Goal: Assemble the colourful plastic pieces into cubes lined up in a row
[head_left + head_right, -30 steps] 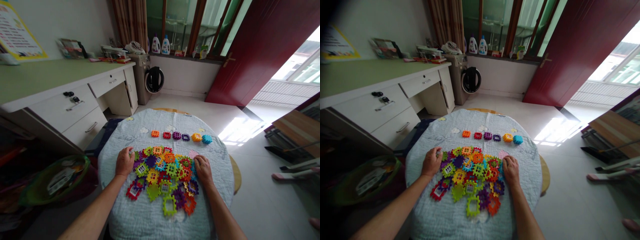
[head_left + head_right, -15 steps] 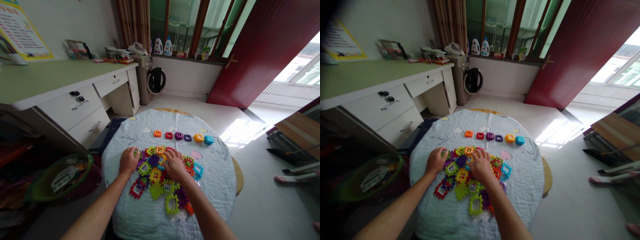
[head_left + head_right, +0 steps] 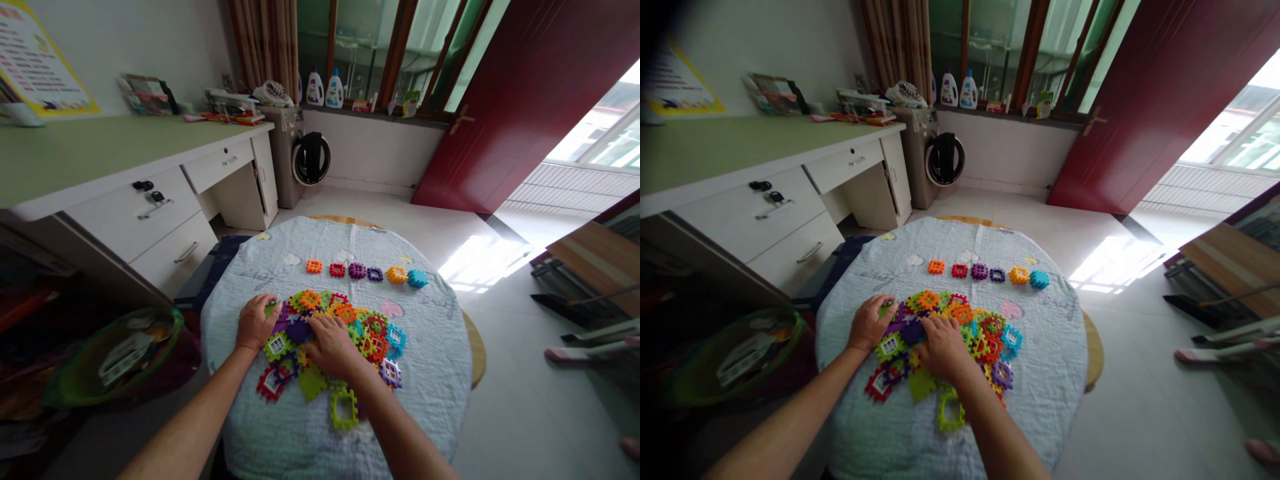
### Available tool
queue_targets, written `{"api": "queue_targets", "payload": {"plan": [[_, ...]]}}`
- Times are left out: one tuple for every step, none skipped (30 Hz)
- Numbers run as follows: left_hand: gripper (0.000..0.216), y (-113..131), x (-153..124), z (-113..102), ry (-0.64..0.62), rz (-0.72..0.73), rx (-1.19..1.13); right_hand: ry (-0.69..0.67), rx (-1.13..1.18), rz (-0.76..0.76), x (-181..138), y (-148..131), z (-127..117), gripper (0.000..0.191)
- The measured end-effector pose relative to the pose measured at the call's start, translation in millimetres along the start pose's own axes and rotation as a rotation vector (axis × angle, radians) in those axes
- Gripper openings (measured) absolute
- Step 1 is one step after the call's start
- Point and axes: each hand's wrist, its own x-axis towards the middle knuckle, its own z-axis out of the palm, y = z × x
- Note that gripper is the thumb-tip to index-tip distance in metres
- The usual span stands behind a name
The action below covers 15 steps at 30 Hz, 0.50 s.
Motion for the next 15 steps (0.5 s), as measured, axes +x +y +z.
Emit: {"api": "queue_targets", "payload": {"plan": [[0.031,0,0,-1,0.001,-0.003,-0.017,0.008,0.001,-0.005,-3,3,-4,0.047],[0.031,0,0,-1,0.002,-0.007,-0.032,0.017,-0.001,-0.008,-5,6,-7,0.044],[0.032,0,1,-2,0.003,-0.01,-0.041,0.028,-0.003,-0.007,-8,9,-10,0.042],[0.032,0,1,-2,0.003,-0.012,-0.045,0.037,-0.002,-0.005,-11,12,-12,0.039],[0.032,0,1,-2,0.003,-0.013,-0.044,0.043,0.001,0.0,-15,15,-14,0.037],[0.032,0,0,-2,0.003,-0.012,-0.041,0.048,0.005,0.009,-18,19,-16,0.035],[0.032,0,0,-2,0.003,-0.011,-0.036,0.054,0.01,0.021,-22,22,-18,0.034],[0.032,0,0,-2,0.003,-0.01,-0.031,0.062,0.016,0.033,-25,26,-20,0.032],[0.032,0,0,-2,0.004,-0.008,-0.027,0.071,0.022,0.041,-29,29,-22,0.03],[0.032,-1,0,-1,0.005,-0.005,-0.024,0.084,0.031,0.046,-33,32,-23,0.028],[0.031,-1,0,-1,0.007,-0.002,-0.02,0.099,0.042,0.05,-36,36,-25,0.026],[0.031,-1,0,-1,0.01,0.001,-0.016,0.116,0.059,0.053,-39,39,-27,0.024],[0.031,-1,0,-1,0.011,0.005,-0.013,0.134,0.081,0.056,-42,42,-28,0.024],[0.031,-1,0,-1,0.012,0.008,-0.01,0.156,0.108,0.061,-45,46,-29,0.024],[0.031,-2,0,-1,0.011,0.01,-0.008,0.186,0.135,0.07,-47,50,-30,0.025]]}}
